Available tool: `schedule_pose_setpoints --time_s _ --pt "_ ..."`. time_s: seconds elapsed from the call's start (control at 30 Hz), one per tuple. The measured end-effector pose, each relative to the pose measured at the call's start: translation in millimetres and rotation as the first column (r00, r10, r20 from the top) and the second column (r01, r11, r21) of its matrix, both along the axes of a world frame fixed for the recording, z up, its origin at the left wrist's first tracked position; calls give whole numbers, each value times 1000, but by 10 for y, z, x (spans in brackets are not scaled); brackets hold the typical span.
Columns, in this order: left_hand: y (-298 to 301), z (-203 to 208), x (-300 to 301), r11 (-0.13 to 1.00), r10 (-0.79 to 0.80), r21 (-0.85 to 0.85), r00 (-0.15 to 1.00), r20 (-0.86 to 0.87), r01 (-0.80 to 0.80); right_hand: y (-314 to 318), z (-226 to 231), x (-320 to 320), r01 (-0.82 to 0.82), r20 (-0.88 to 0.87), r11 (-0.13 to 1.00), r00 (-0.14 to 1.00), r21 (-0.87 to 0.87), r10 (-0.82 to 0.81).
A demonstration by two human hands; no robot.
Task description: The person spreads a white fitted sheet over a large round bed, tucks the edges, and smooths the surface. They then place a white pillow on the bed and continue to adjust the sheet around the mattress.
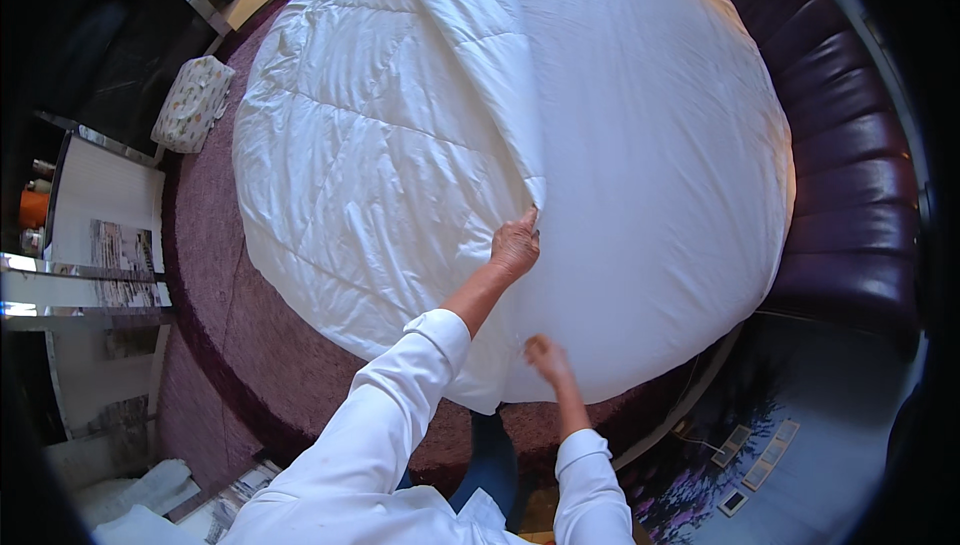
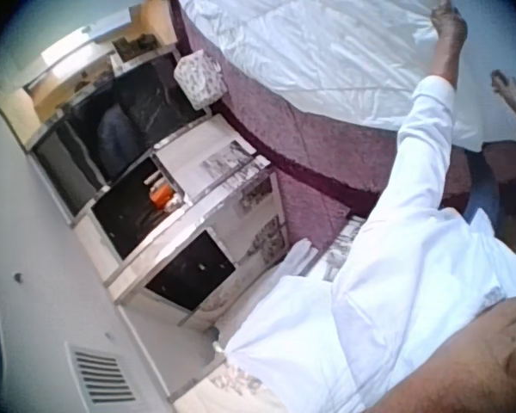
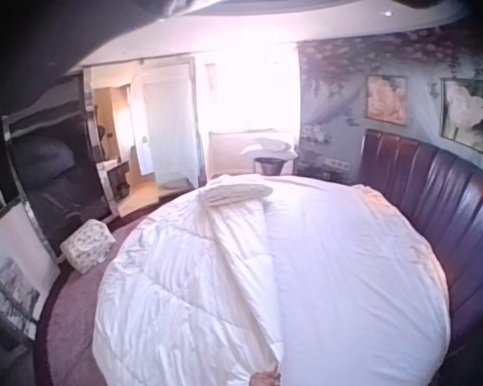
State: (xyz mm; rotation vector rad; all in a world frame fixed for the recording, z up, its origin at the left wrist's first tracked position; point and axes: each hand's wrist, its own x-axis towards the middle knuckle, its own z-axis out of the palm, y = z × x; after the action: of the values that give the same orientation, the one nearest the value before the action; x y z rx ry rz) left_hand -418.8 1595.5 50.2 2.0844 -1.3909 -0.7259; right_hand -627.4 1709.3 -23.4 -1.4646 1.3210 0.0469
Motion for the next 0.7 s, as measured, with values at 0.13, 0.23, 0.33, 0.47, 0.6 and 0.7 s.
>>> schedule_pose_setpoints --time_s 0.13,0.23,0.33,0.47,0.6,0.7 --pt "43 -218 -4 997 18 -65 987 -158 -28 -1029 524 297 335 226 863 937 -379 -265" --pt "156 -341 170 969 31 -194 856 -515 -152 -1638 612 681 324 389 891 901 -317 -189" --pt "348 -56 415 958 42 -100 476 -878 -270 -1782 542 1011 438 509 891 744 117 -433" --pt "519 247 707 939 13 -78 262 -965 -335 -1395 -6 1555 274 534 839 669 469 -517" --pt "630 205 859 931 45 -101 384 -922 -352 -987 44 2017 235 654 814 496 532 -571" --pt "819 -39 938 960 51 -146 664 -746 -238 -1060 412 2184 349 698 798 390 492 -601"
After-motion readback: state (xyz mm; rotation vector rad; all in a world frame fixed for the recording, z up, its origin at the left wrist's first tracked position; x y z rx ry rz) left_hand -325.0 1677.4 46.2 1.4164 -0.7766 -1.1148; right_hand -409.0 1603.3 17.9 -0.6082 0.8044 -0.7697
